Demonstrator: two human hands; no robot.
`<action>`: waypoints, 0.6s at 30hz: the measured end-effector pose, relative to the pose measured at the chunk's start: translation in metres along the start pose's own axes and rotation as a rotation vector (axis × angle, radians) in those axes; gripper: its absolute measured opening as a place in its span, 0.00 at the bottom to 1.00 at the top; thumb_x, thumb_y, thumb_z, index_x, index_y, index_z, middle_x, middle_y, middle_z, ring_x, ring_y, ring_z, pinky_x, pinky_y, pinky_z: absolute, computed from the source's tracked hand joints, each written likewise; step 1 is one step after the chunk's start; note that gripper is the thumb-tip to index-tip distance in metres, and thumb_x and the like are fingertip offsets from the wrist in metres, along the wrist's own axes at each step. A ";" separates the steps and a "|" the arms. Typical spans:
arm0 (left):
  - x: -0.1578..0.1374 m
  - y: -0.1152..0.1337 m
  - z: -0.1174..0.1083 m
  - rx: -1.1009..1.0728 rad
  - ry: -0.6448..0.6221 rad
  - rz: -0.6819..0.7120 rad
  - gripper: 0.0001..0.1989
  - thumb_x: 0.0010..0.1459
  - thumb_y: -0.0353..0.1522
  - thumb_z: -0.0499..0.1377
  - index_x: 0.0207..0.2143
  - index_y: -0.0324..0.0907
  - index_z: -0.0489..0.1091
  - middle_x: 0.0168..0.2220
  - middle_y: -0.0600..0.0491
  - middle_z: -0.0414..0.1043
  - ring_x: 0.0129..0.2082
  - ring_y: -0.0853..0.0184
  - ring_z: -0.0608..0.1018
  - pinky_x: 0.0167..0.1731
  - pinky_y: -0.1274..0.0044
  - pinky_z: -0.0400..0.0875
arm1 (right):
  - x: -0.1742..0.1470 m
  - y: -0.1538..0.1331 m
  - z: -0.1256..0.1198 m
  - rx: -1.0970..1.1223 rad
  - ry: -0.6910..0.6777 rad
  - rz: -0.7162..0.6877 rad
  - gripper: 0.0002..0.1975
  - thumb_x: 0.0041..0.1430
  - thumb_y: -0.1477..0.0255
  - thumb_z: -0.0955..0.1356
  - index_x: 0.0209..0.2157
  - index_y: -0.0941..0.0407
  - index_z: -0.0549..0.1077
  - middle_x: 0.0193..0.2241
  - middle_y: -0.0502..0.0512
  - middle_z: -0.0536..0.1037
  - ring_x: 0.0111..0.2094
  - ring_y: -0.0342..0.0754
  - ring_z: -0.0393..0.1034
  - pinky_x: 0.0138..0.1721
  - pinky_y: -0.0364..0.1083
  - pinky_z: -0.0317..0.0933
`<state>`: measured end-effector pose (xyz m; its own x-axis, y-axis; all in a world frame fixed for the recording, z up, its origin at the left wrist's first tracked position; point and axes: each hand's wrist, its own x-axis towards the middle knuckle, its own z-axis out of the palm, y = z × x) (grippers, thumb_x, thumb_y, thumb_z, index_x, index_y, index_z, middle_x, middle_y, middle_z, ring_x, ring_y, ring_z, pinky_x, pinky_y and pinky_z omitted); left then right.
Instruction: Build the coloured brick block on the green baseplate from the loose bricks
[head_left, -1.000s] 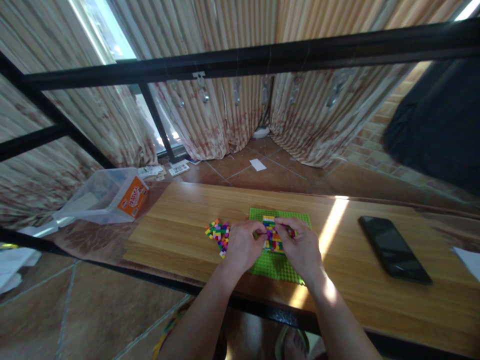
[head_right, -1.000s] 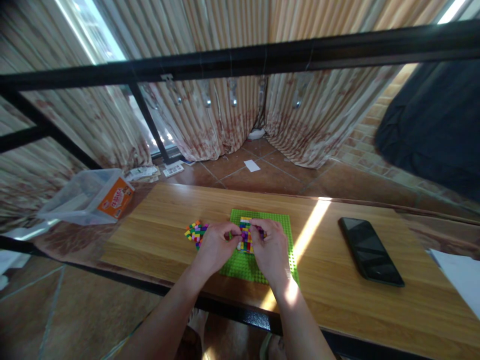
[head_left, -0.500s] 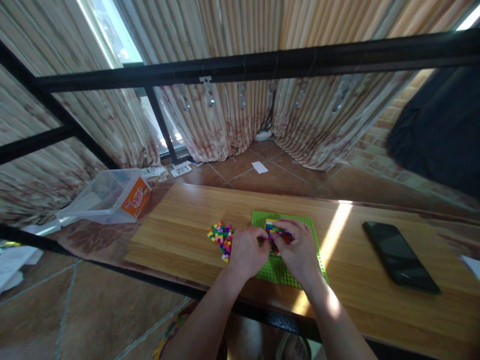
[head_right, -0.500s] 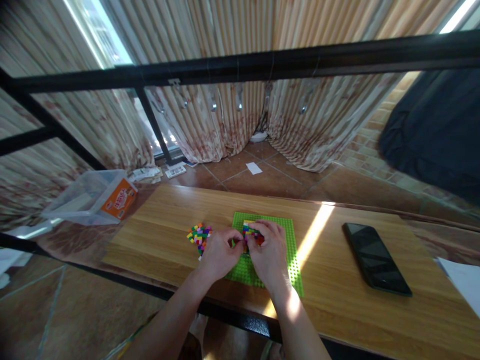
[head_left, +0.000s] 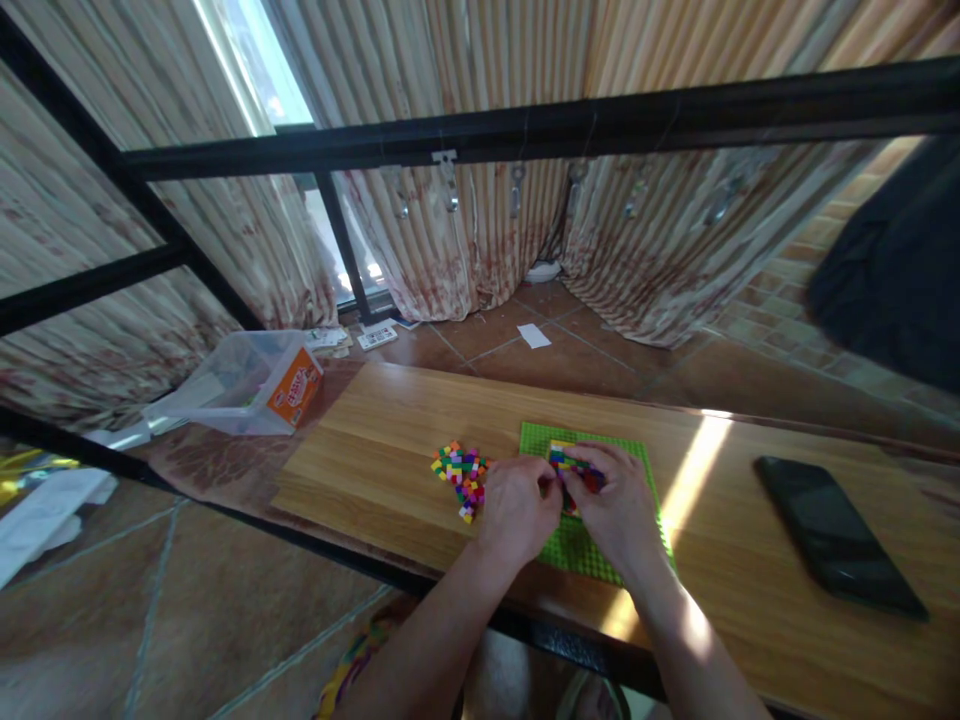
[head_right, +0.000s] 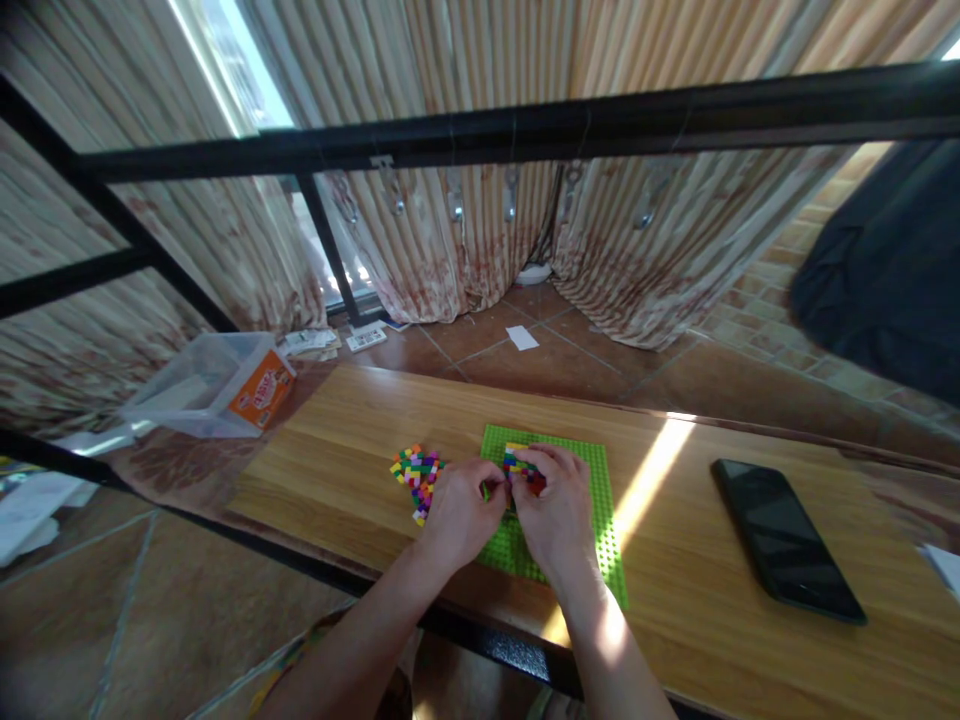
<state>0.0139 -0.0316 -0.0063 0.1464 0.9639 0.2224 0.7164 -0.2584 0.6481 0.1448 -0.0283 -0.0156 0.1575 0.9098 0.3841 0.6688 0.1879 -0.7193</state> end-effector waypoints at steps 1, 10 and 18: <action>0.000 0.000 0.000 -0.003 -0.001 -0.001 0.06 0.56 0.29 0.57 0.27 0.42 0.73 0.29 0.52 0.77 0.32 0.65 0.76 0.37 0.73 0.66 | 0.000 0.001 0.000 0.000 -0.003 -0.009 0.12 0.52 0.69 0.66 0.36 0.52 0.79 0.40 0.58 0.78 0.45 0.56 0.67 0.48 0.58 0.61; 0.016 -0.041 -0.053 -0.114 -0.260 -0.037 0.11 0.52 0.25 0.55 0.30 0.40 0.77 0.29 0.53 0.79 0.29 0.68 0.77 0.33 0.78 0.69 | -0.002 0.012 -0.003 0.022 -0.024 -0.056 0.10 0.54 0.65 0.68 0.36 0.53 0.79 0.41 0.58 0.78 0.46 0.58 0.67 0.48 0.61 0.61; 0.013 -0.067 -0.079 0.065 -0.364 -0.029 0.07 0.48 0.26 0.60 0.29 0.41 0.78 0.32 0.50 0.79 0.34 0.65 0.78 0.35 0.76 0.69 | 0.000 0.010 -0.007 0.031 -0.029 -0.044 0.10 0.56 0.64 0.67 0.36 0.52 0.79 0.40 0.58 0.78 0.45 0.58 0.67 0.48 0.60 0.62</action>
<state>-0.0858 -0.0067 0.0110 0.3503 0.9335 -0.0767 0.7638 -0.2373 0.6002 0.1567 -0.0291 -0.0193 0.1065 0.9107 0.3990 0.6518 0.2391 -0.7197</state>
